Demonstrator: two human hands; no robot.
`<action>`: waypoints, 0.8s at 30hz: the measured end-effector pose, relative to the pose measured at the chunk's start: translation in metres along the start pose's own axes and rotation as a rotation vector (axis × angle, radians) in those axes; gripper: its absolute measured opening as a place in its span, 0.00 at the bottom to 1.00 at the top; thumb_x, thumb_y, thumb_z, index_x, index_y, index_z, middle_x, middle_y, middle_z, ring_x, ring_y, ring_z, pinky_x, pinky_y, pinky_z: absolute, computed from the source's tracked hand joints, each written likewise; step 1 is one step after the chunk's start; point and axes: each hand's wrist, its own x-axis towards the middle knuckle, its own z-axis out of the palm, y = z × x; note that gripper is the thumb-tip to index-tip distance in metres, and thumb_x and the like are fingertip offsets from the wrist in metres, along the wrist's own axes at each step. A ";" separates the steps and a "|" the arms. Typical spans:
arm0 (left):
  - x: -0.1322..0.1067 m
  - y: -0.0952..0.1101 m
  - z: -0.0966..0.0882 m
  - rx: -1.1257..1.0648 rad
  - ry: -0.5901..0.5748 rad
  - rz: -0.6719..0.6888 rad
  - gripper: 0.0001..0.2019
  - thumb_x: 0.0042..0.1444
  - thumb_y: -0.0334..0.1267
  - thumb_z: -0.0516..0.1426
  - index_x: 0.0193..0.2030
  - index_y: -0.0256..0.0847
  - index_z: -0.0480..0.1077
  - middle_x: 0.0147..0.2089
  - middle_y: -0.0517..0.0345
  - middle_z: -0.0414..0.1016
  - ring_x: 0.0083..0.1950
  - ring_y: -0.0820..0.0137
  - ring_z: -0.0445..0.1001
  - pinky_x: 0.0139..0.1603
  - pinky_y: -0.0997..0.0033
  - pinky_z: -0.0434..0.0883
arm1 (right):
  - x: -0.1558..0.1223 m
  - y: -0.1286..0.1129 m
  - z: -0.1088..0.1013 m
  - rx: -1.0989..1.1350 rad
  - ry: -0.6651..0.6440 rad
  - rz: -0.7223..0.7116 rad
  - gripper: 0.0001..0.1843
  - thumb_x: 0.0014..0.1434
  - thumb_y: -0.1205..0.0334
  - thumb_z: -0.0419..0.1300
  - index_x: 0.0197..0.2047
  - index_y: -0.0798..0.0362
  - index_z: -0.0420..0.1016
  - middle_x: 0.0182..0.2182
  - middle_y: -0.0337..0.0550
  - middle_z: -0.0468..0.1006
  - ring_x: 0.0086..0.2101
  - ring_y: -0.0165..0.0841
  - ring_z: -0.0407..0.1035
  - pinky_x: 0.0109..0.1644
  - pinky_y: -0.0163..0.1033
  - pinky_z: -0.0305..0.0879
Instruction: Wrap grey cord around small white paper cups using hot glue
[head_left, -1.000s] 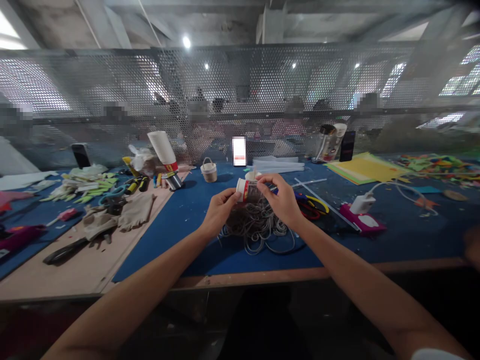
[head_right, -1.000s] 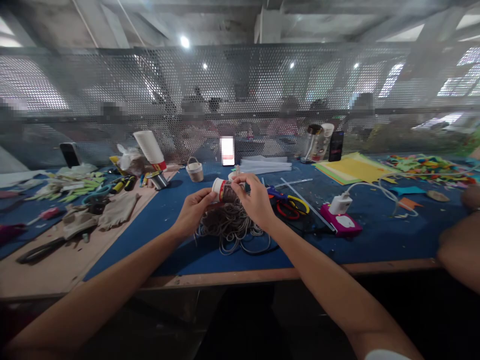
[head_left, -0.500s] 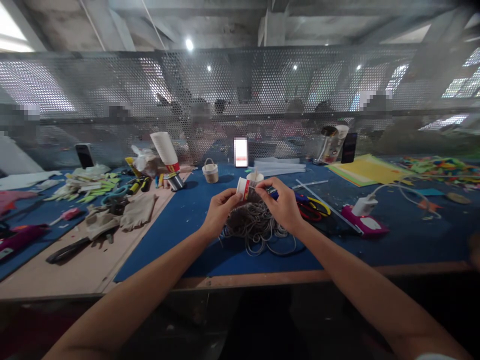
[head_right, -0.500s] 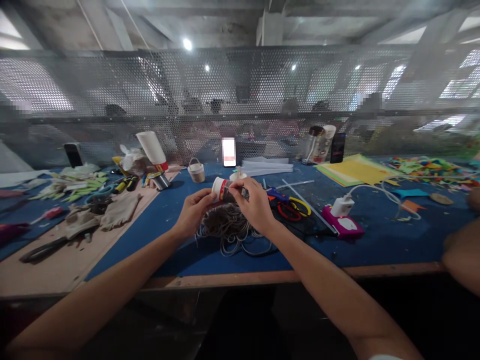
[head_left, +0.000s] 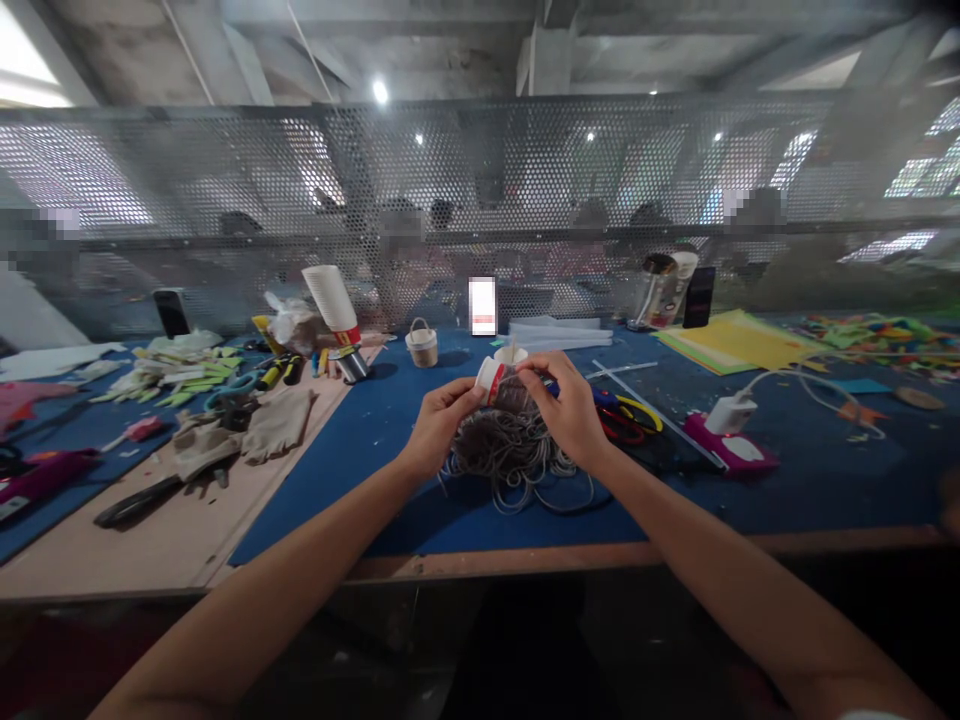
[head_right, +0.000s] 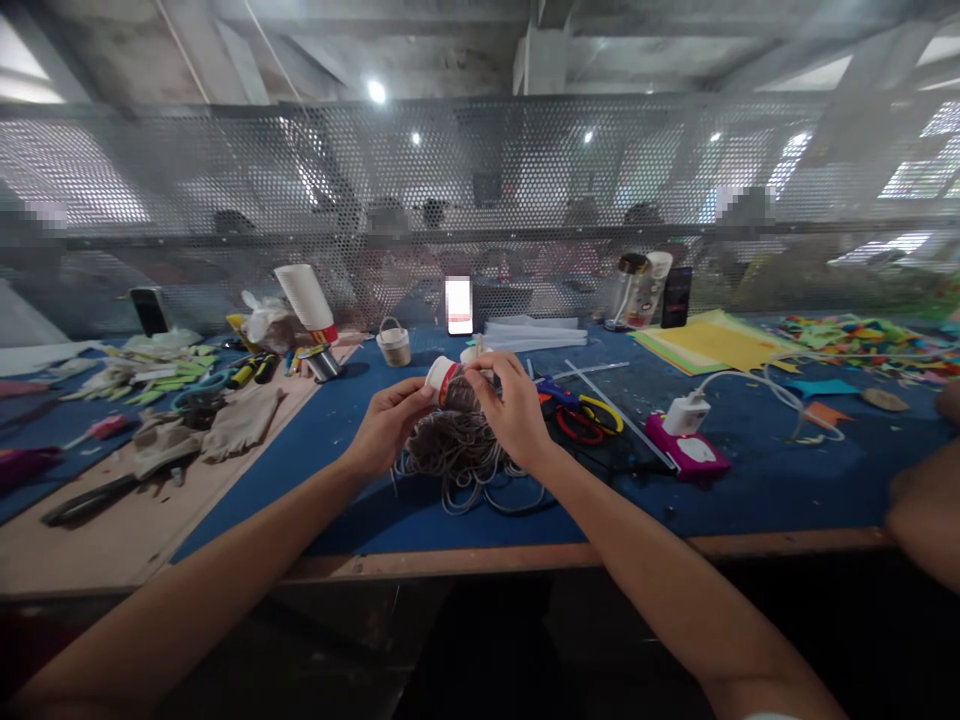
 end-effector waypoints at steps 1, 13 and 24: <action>0.000 -0.001 0.000 0.023 0.002 0.023 0.14 0.56 0.45 0.64 0.44 0.38 0.81 0.42 0.54 0.81 0.44 0.65 0.76 0.53 0.65 0.70 | 0.000 0.003 0.000 0.016 -0.006 0.013 0.10 0.67 0.53 0.57 0.49 0.46 0.73 0.49 0.47 0.74 0.52 0.40 0.69 0.58 0.49 0.66; 0.002 0.004 -0.001 -0.071 0.033 0.010 0.14 0.54 0.42 0.65 0.44 0.37 0.80 0.41 0.54 0.81 0.39 0.69 0.75 0.44 0.73 0.71 | 0.000 0.009 0.005 -0.084 -0.127 0.014 0.24 0.57 0.58 0.67 0.56 0.48 0.68 0.53 0.50 0.73 0.55 0.44 0.68 0.61 0.52 0.64; 0.000 0.005 0.003 -0.107 -0.033 -0.077 0.17 0.53 0.43 0.66 0.47 0.37 0.80 0.40 0.53 0.82 0.39 0.68 0.78 0.43 0.71 0.72 | -0.003 0.007 0.010 0.001 -0.152 0.141 0.27 0.56 0.56 0.66 0.57 0.48 0.65 0.55 0.51 0.71 0.57 0.45 0.66 0.63 0.55 0.60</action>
